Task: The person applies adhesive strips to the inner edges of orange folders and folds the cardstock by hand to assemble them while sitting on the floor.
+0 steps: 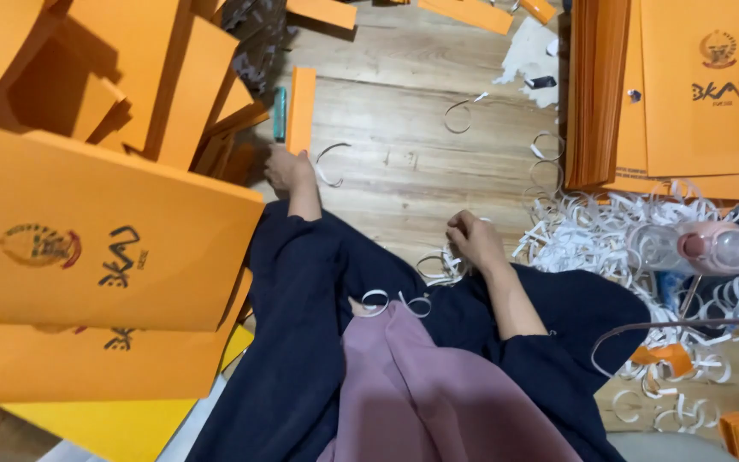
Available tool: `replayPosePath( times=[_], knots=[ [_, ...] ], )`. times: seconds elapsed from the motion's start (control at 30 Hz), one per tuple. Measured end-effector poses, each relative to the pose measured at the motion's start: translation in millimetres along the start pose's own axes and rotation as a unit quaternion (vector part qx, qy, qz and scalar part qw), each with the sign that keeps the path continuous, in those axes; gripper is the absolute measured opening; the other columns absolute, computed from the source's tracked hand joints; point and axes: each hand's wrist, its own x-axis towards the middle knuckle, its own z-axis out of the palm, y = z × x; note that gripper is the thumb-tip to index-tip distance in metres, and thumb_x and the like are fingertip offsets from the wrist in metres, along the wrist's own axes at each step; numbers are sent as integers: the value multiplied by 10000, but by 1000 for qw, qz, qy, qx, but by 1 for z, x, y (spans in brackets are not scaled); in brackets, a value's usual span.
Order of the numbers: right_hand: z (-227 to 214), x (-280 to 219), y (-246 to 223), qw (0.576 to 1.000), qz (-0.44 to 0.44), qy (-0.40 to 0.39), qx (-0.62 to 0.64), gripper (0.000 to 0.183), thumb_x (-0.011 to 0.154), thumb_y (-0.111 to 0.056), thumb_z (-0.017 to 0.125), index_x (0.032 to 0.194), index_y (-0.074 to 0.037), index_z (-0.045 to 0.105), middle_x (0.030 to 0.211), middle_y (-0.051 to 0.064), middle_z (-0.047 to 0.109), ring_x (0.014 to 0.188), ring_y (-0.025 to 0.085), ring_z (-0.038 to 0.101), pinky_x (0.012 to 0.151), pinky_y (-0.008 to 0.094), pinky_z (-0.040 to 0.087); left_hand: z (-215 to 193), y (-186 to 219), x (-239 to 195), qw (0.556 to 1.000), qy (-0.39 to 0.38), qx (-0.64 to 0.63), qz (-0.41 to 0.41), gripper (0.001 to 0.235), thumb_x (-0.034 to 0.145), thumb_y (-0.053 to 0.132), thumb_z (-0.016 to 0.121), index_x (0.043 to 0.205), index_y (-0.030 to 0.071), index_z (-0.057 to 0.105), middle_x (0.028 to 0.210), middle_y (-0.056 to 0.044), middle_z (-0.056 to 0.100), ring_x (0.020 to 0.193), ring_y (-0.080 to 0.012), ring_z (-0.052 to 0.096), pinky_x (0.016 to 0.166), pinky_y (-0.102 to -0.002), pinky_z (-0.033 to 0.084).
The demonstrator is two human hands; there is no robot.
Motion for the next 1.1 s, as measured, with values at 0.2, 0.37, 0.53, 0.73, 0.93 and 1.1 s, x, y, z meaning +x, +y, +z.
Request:
replayPosePath(
  times=[0.2,0.37,0.53,0.73,0.93,1.1],
  knots=[
    [-16,6,-27,1000,-13,-13,8,192,845,-300,563,965,-155,601,893,107,671,930,333,608,789,448,463,-49,38,-73,892,93,-44,439,259,614,-51,678,760,101,527,736,-72,513,668,-296,580,581,-412,488],
    [-4,14,-11,999,-36,18,-2,195,822,-327,583,976,-209,606,877,63,667,905,295,615,768,426,474,-50,44,-87,797,167,14,580,258,618,77,632,738,206,443,732,47,397,658,-158,512,551,-282,433],
    [-22,0,-29,974,-98,203,26,230,836,-222,603,1061,-175,580,825,67,609,793,282,616,696,413,478,-66,50,-115,754,122,-40,644,261,613,53,635,751,193,464,740,30,416,680,-184,506,579,-296,413],
    [-23,-15,-41,892,-320,301,-105,745,644,-251,777,1290,-66,455,1237,197,454,1115,372,444,869,448,388,-113,13,-195,738,-186,-147,632,264,605,20,652,827,149,591,817,-58,614,838,-281,596,757,-381,459],
    [-4,-16,-20,983,-146,109,-30,292,952,-294,411,1026,-57,564,746,256,618,808,449,592,713,539,439,-208,-61,-231,819,-100,-225,518,138,828,166,594,965,171,613,922,-26,579,918,-242,562,792,-349,443],
    [27,42,69,974,-138,160,82,334,991,-377,522,889,-61,568,685,213,562,719,363,580,583,424,413,-237,-173,-212,617,-329,-683,-211,294,852,230,557,1095,65,565,942,-141,654,784,-184,644,667,-227,531]
  ],
)
